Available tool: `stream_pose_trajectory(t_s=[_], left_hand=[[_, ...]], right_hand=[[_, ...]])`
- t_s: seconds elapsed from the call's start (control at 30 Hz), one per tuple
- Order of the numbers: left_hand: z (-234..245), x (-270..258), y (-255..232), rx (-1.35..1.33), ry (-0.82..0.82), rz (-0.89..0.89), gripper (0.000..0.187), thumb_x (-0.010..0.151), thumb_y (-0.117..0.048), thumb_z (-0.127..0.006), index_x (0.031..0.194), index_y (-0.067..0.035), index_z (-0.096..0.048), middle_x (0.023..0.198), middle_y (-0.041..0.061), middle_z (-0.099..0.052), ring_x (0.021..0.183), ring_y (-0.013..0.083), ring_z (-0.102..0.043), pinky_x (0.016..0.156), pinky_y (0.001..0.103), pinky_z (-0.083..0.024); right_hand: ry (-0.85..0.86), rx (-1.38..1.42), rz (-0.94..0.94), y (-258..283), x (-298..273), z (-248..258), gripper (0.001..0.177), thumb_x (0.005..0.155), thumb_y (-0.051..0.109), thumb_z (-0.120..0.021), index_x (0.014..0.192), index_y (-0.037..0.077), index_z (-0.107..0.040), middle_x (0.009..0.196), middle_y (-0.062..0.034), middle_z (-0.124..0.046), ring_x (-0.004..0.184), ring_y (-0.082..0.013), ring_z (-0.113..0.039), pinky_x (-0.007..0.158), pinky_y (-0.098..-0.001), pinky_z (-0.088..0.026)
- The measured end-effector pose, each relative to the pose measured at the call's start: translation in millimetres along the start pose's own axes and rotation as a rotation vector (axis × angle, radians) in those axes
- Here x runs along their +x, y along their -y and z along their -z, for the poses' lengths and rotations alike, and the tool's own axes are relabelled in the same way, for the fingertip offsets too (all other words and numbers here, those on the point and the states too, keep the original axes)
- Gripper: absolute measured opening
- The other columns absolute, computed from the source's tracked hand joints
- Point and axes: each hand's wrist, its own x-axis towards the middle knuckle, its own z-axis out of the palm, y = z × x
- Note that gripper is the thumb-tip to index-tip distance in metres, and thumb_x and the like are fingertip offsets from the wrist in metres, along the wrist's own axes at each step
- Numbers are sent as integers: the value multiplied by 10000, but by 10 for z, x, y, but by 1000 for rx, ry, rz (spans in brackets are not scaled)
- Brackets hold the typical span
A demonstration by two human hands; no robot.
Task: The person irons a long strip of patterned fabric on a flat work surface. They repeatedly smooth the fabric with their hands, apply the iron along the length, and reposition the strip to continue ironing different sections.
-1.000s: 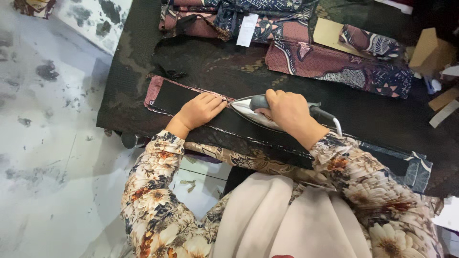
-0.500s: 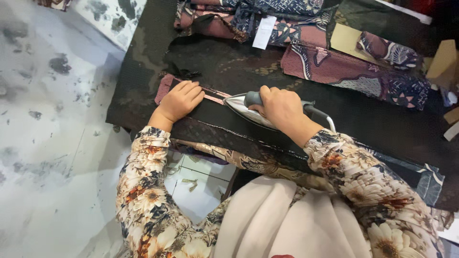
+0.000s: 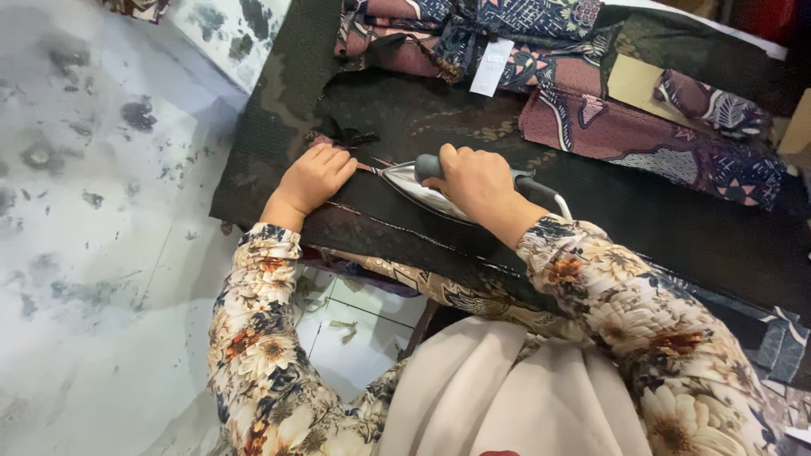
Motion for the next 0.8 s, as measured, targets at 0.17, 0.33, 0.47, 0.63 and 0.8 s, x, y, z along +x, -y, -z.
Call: stream_pose_trajectory(t_s=[0.17,0.33,0.47,0.63,0.8], left_hand=[[-8,-82,103,6,-10,30,187,889,-128,-644,1054,-78,-715,1005,25,-673,968,208,-657,953,334,-525],[-69,-160,143,6,-100,87,141,868,-124,-642,1001,-106,-684,1033,29,-675,1074,204,-684,1018,369,-525],[-61,-316,266,-47,-21,154,169,866,-96,-662,1030,-91,-701,1047,31,-695,997,219,-667,988,370,-532],[-64,-457,340,-101,-73,285,209,843,-83,-669,1042,-89,-734,1038,26,-698,963,225,-662,964,388,-527],[-103,-492,306,-145,-138,399,160,836,-85,-689,982,-103,-751,996,14,-687,929,237,-654,929,403,-524]], right_hand=[[27,14,4,102,169,-33,543,832,572,-760,896,50,-629,756,-163,-702,642,-366,-709,523,-461,-550],[3,20,-1,149,288,-65,535,869,562,-753,909,44,-624,755,-168,-703,646,-366,-708,533,-461,-550],[0,19,75,215,390,-82,536,843,558,-759,892,42,-621,739,-164,-702,632,-369,-702,532,-459,-547],[31,32,94,314,523,-85,537,855,554,-756,875,37,-614,729,-169,-697,634,-370,-700,545,-455,-550],[44,55,106,388,644,-111,532,869,540,-753,877,27,-615,732,-182,-696,637,-378,-697,550,-463,-542]])
